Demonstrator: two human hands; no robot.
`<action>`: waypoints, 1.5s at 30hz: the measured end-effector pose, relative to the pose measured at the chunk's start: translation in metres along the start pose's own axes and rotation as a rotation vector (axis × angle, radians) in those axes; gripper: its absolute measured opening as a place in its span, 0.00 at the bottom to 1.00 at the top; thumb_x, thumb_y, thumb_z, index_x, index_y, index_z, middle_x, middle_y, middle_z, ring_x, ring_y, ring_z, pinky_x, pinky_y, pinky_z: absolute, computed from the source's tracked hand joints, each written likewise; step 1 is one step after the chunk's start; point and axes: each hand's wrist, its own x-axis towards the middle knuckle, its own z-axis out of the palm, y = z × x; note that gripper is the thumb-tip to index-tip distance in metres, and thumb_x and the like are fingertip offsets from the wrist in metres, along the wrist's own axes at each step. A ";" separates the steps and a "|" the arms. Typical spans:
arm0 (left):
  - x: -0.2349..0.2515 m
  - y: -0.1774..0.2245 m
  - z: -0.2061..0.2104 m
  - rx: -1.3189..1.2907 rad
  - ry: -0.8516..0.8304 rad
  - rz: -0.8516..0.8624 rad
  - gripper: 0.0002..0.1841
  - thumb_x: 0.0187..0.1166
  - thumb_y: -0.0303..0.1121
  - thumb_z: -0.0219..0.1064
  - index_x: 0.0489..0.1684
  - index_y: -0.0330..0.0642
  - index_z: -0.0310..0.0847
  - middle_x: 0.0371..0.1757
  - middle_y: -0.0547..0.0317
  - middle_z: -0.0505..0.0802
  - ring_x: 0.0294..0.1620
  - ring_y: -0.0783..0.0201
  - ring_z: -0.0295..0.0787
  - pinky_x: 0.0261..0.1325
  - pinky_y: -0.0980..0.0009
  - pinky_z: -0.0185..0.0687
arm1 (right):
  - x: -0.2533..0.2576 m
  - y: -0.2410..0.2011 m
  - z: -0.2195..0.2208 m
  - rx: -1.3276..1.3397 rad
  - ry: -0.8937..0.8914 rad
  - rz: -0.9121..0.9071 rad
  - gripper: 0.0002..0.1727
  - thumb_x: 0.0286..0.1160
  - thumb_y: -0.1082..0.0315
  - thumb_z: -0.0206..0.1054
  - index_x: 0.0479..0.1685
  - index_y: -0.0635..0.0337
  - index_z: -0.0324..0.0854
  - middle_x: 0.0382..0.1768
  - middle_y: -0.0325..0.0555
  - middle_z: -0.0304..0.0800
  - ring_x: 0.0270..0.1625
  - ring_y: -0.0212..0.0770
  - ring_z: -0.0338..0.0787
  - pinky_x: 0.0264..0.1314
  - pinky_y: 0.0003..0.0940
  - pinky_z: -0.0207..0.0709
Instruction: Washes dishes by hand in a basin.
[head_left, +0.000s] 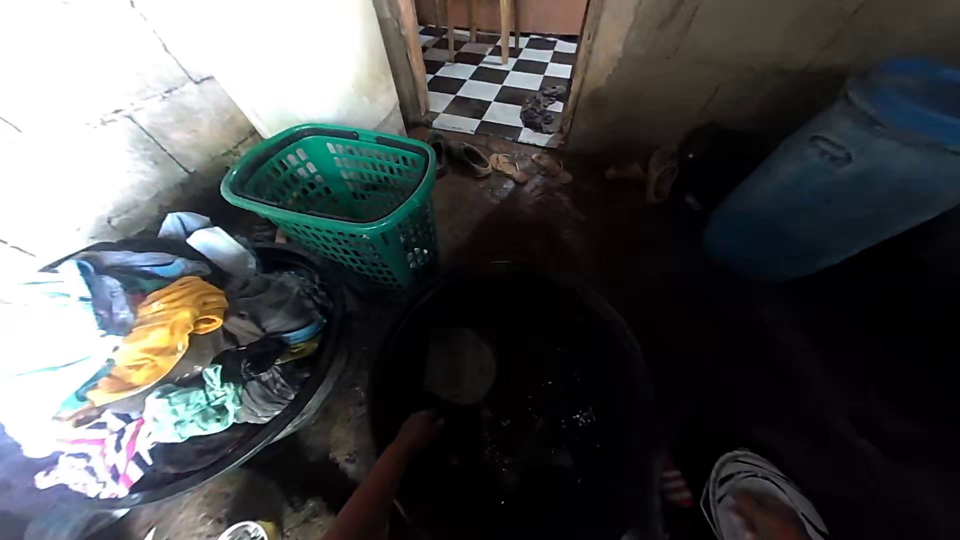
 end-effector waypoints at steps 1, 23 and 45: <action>0.000 -0.001 -0.004 -0.060 0.044 -0.016 0.25 0.93 0.42 0.53 0.77 0.31 0.74 0.75 0.32 0.81 0.81 0.39 0.75 0.84 0.43 0.64 | -0.002 -0.038 0.004 -0.005 -0.027 -0.089 0.22 0.90 0.64 0.57 0.72 0.73 0.73 0.49 0.61 0.88 0.39 0.43 0.86 0.43 0.42 0.81; 0.024 -0.005 0.018 0.031 0.093 0.103 0.31 0.89 0.41 0.59 0.88 0.36 0.62 0.94 0.37 0.52 0.92 0.37 0.53 0.89 0.47 0.57 | -0.019 -0.215 0.398 -0.388 -0.450 -0.442 0.36 0.89 0.55 0.60 0.90 0.65 0.57 0.85 0.66 0.67 0.86 0.60 0.71 0.88 0.53 0.64; 0.008 0.021 0.048 -0.615 -0.056 -0.116 0.36 0.91 0.45 0.59 0.93 0.38 0.49 0.86 0.31 0.68 0.85 0.38 0.67 0.83 0.43 0.66 | 0.027 -0.083 0.317 -0.030 -0.459 -0.072 0.23 0.87 0.73 0.58 0.80 0.62 0.73 0.56 0.63 0.88 0.46 0.51 0.90 0.50 0.47 0.84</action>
